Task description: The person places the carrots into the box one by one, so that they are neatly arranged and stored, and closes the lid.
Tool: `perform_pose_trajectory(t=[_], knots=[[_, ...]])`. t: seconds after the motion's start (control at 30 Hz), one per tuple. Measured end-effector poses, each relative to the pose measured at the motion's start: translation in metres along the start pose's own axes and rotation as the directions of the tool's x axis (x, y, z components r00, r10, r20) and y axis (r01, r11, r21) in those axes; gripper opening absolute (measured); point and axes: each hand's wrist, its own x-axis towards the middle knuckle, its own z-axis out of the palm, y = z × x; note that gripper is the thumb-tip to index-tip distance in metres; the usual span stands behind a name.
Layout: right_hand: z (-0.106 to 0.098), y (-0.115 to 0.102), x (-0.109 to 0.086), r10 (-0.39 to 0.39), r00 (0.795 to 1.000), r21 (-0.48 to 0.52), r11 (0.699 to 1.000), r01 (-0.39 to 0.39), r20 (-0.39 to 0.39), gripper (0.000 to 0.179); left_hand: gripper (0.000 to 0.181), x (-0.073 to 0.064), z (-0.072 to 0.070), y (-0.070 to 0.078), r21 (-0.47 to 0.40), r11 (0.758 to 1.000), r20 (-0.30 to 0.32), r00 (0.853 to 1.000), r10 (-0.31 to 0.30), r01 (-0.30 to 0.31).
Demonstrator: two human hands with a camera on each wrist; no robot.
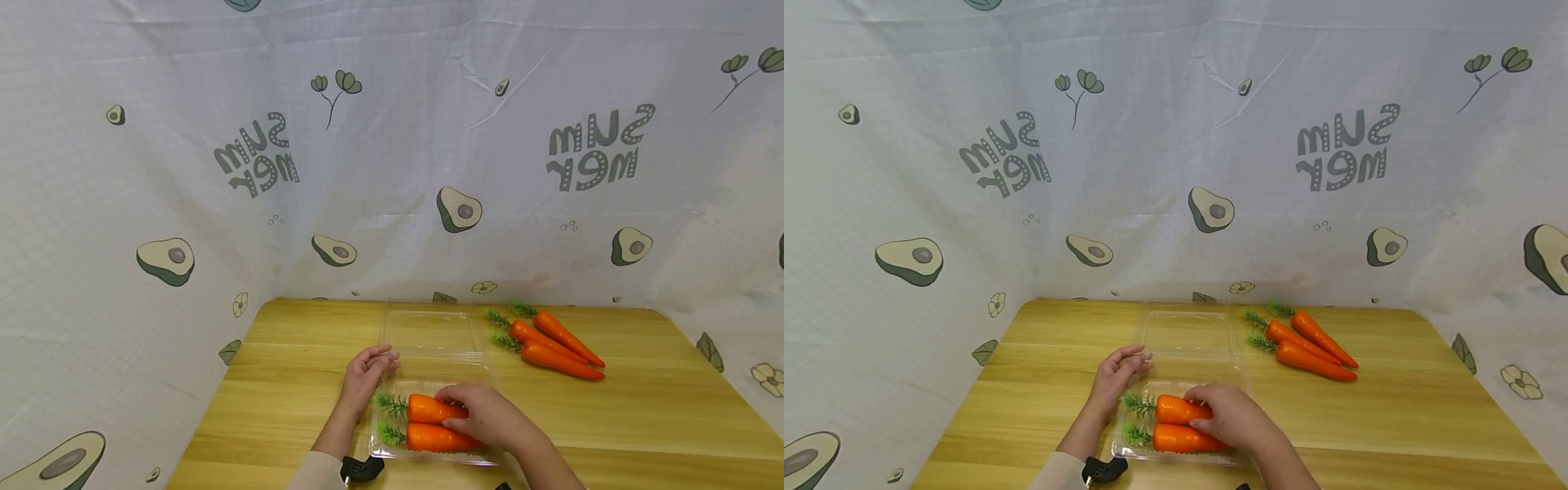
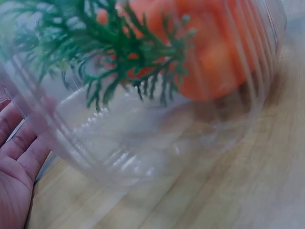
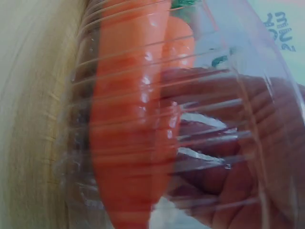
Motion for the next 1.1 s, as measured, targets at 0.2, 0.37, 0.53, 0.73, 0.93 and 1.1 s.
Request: perform_pose_trajectory(t=[0.2,0.37,0.53,0.73,0.93,1.1], knots=[[0.004,0.002,0.000,0.005,1.000,-0.031,1.000,-0.005,0.007,0.029,0.041,0.000,0.000,0.000,0.005,1.000,-0.001,1.000,0.001,-0.001],[0.004,0.003,0.000,0.003,1.000,-0.038,0.999,-0.003,0.013,0.030,0.041,0.000,0.001,0.000,0.003,1.000,0.001,1.000,0.004,-0.004],[-0.001,0.003,0.001,0.001,1.000,0.004,1.000,-0.001,0.016,0.031,0.041,0.000,0.000,0.000,-0.017,1.000,-0.004,1.000,0.004,-0.004],[-0.015,0.003,-0.006,0.086,0.996,0.146,0.986,-0.085,0.000,0.036,0.043,-0.002,0.001,-0.001,-0.037,0.999,-0.006,1.000,-0.015,0.015],[-0.036,0.013,-0.016,0.136,0.969,0.176,0.979,-0.100,-0.205,0.028,0.042,-0.001,0.001,0.001,-0.019,1.000,-0.005,1.000,-0.015,0.015],[-0.047,0.029,-0.023,0.178,0.906,0.155,0.980,-0.127,-0.384,0.025,0.041,0.000,0.001,0.001,-0.016,1.000,-0.004,1.000,-0.011,0.011]])
